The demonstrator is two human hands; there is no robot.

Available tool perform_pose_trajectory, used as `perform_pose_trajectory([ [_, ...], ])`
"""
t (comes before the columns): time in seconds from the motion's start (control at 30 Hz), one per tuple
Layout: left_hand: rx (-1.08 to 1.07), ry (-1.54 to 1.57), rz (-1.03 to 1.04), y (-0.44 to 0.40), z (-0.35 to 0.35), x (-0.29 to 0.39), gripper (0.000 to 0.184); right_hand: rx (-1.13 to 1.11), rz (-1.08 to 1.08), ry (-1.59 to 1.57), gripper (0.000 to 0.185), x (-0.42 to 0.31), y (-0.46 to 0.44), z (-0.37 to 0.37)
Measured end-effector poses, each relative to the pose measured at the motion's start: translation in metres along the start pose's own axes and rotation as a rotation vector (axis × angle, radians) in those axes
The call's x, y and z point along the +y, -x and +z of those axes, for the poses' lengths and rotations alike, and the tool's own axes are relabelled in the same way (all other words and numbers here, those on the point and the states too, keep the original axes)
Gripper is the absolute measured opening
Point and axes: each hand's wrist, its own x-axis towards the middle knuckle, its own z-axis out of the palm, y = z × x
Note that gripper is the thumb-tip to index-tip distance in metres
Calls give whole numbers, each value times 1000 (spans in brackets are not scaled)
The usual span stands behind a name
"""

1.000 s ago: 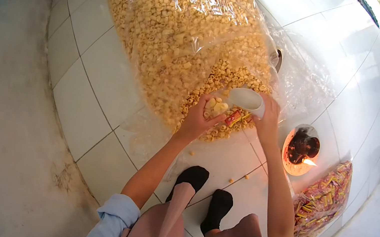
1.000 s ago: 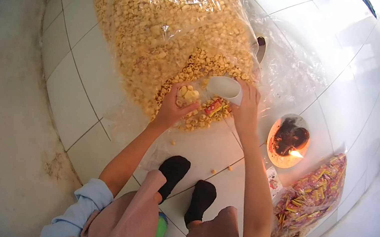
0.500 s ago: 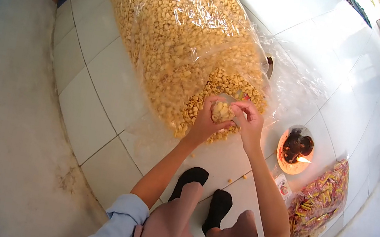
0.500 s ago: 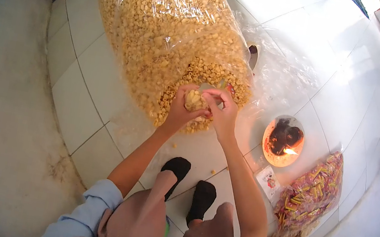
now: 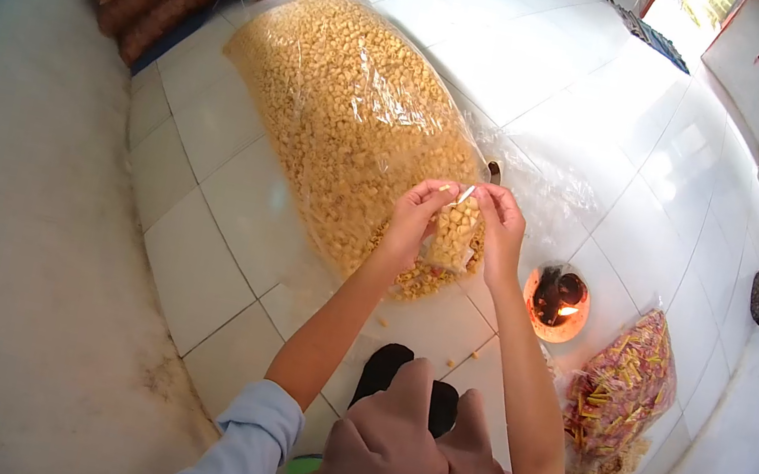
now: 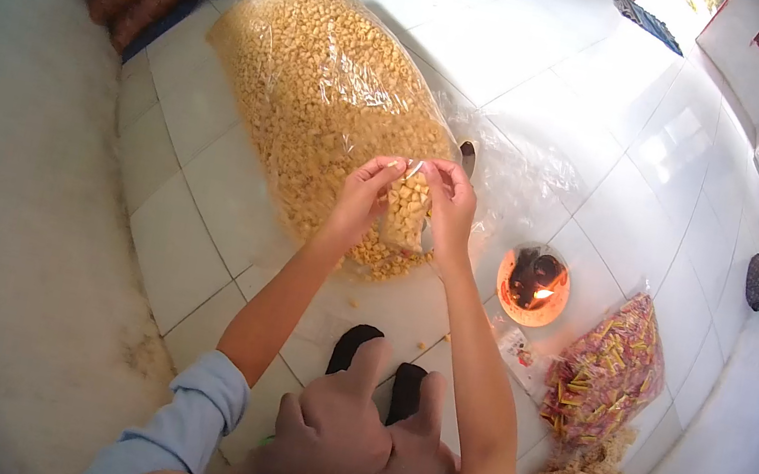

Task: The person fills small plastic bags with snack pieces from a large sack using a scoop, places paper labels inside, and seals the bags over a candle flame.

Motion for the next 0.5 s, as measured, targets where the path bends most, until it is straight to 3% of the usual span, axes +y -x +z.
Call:
perform_pose_trajectory([
  [0.1,16,-25,-60,-8,-11,-8,15,-81,74,-92,22,8,5,2],
  [0.2,80,-221,-124,-3,-14,-19,16,-154,239,49,34,46,6,-5],
  [0.27,176,-75,-187,-6,-21,-43,16,-129,281,34,34,74,7,-8],
  [0.43,242,-67,-200,-13,-44,-98,14,-61,399,-103,32,115,14,-9],
  [0.5,276,-41,-227,-15,-49,-112,14,26,571,-221,28,132,16,-11],
])
